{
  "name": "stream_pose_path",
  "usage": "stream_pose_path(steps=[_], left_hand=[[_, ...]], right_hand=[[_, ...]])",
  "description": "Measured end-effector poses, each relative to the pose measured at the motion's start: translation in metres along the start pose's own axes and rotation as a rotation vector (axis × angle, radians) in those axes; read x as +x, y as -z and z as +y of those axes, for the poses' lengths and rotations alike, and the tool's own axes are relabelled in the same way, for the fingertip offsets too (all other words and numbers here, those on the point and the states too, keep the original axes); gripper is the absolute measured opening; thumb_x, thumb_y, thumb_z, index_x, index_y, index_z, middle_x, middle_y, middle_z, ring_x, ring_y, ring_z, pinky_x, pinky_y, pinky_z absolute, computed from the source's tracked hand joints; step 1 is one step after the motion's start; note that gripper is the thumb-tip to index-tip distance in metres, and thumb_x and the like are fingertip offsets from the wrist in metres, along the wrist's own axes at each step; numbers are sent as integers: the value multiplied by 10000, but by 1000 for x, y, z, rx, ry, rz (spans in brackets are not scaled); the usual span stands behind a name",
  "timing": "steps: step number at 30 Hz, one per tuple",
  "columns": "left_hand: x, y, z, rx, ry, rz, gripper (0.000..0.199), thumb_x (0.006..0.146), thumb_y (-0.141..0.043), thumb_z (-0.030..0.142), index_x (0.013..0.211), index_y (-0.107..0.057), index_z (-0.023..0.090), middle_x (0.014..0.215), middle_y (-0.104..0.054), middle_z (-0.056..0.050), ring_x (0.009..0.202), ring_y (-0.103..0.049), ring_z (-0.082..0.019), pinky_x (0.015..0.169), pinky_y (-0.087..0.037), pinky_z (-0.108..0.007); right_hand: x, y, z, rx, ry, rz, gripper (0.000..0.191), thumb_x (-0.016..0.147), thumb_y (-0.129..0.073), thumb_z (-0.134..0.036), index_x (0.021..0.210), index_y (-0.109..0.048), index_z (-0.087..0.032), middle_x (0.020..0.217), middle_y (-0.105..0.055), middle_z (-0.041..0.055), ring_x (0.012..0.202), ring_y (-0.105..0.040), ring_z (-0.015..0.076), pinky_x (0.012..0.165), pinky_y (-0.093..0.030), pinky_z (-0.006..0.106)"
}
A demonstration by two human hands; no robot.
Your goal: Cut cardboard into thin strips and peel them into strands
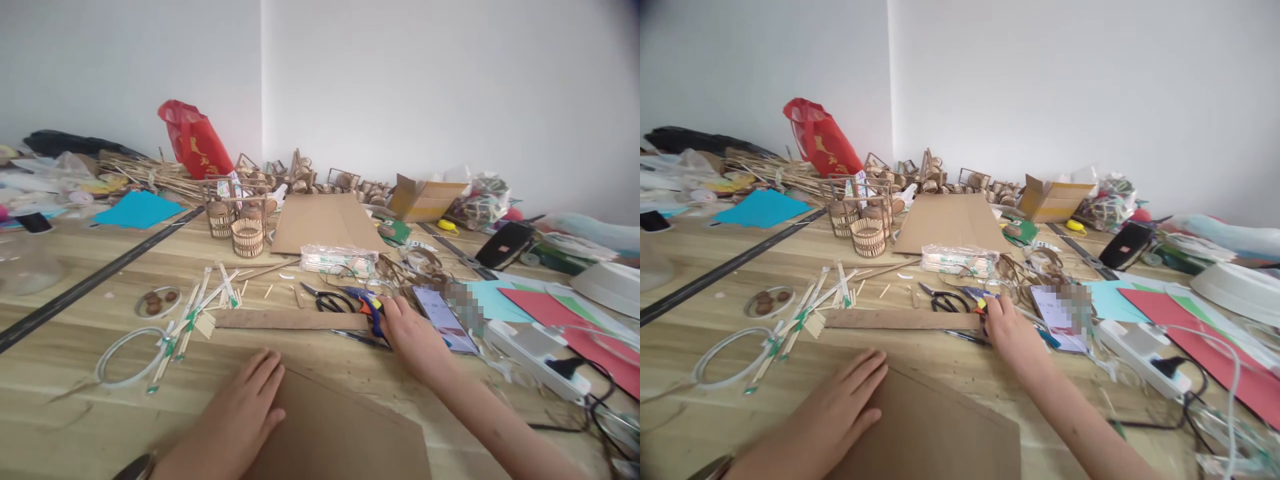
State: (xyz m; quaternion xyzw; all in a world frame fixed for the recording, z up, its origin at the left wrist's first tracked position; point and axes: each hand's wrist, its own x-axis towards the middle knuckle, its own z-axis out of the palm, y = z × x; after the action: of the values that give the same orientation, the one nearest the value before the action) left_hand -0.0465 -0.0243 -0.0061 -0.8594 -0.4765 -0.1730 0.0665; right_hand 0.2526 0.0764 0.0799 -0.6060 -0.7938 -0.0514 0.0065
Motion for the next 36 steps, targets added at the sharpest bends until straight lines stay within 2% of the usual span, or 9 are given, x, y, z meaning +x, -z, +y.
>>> stream_pose_path(steps=[2, 5, 8, 11, 15, 21, 30, 36], left_hand=[[1, -6, 4, 34, -22, 20, 411, 962, -502, 294, 1340, -581, 153, 1377, -602, -111, 1272, -544, -275, 1000, -511, -403], [0, -11, 7, 86, -31, 66, 404, 986, -467, 315, 1319, -591, 124, 1362, -612, -126, 1248, -570, -268, 975, -525, -379], [-2, -12, 9, 159, -44, 130, 391, 994, -434, 311, 1250, -627, 88, 1310, -647, -148, 1186, -620, -265, 934, -548, -352], [-4, -11, 11, 187, -44, 160, 393, 996, -413, 302, 1235, -626, 75, 1279, -663, -157, 1156, -639, -268, 914, -555, -351], [-3, -10, 12, 179, -44, 193, 386, 986, -417, 275, 1265, -602, 84, 1250, -678, -154, 1171, -625, -264, 924, -534, -351], [0, -6, 13, 255, -91, 215, 366, 977, -420, 263, 1175, -650, 60, 1195, -708, -143, 1112, -653, -260, 910, -518, -335], [-1, -1, 14, 192, -44, 127, 392, 984, -429, 306, 1224, -650, 88, 1260, -682, -126, 1167, -627, -248, 946, -501, -331], [-1, -4, 11, 186, -47, 88, 410, 984, -435, 341, 1234, -656, 102, 1274, -675, -120, 1185, -614, -244, 954, -499, -330]], right_hand=[[-13, 7, -20, 42, 80, -54, 330, 997, -357, -201, 1273, -521, -127, 1236, -609, 196, 927, -687, 252, 771, -490, 340], [-30, 14, -53, 117, 223, -206, 179, 979, -473, -271, 1081, -609, -214, 1000, -728, 63, 810, -717, 200, 655, -474, 258], [-38, 15, -83, 107, 258, -337, 147, 969, -503, -242, 1023, -634, -201, 926, -761, 60, 803, -740, 221, 572, -434, 247], [-38, 14, -101, 60, 250, -398, 151, 961, -519, -220, 1016, -653, -178, 916, -772, 92, 814, -749, 250, 540, -410, 252], [-31, 13, -110, 13, 244, -406, 185, 972, -492, -208, 1049, -654, -161, 903, -770, 121, 816, -751, 272, 544, -424, 264], [-25, 14, -115, -16, 278, -422, 178, 966, -497, -205, 1033, -656, -162, 930, -765, 121, 851, -750, 282, 559, -444, 277], [-17, 14, -122, -42, 313, -433, 165, 956, -524, -182, 1030, -668, -154, 917, -765, 133, 849, -753, 289, 582, -497, 282], [-19, 3, -123, -58, 313, -420, 202, 957, -491, -150, 1055, -667, -144, 887, -766, 144, 794, -756, 312, 551, -511, 306]])
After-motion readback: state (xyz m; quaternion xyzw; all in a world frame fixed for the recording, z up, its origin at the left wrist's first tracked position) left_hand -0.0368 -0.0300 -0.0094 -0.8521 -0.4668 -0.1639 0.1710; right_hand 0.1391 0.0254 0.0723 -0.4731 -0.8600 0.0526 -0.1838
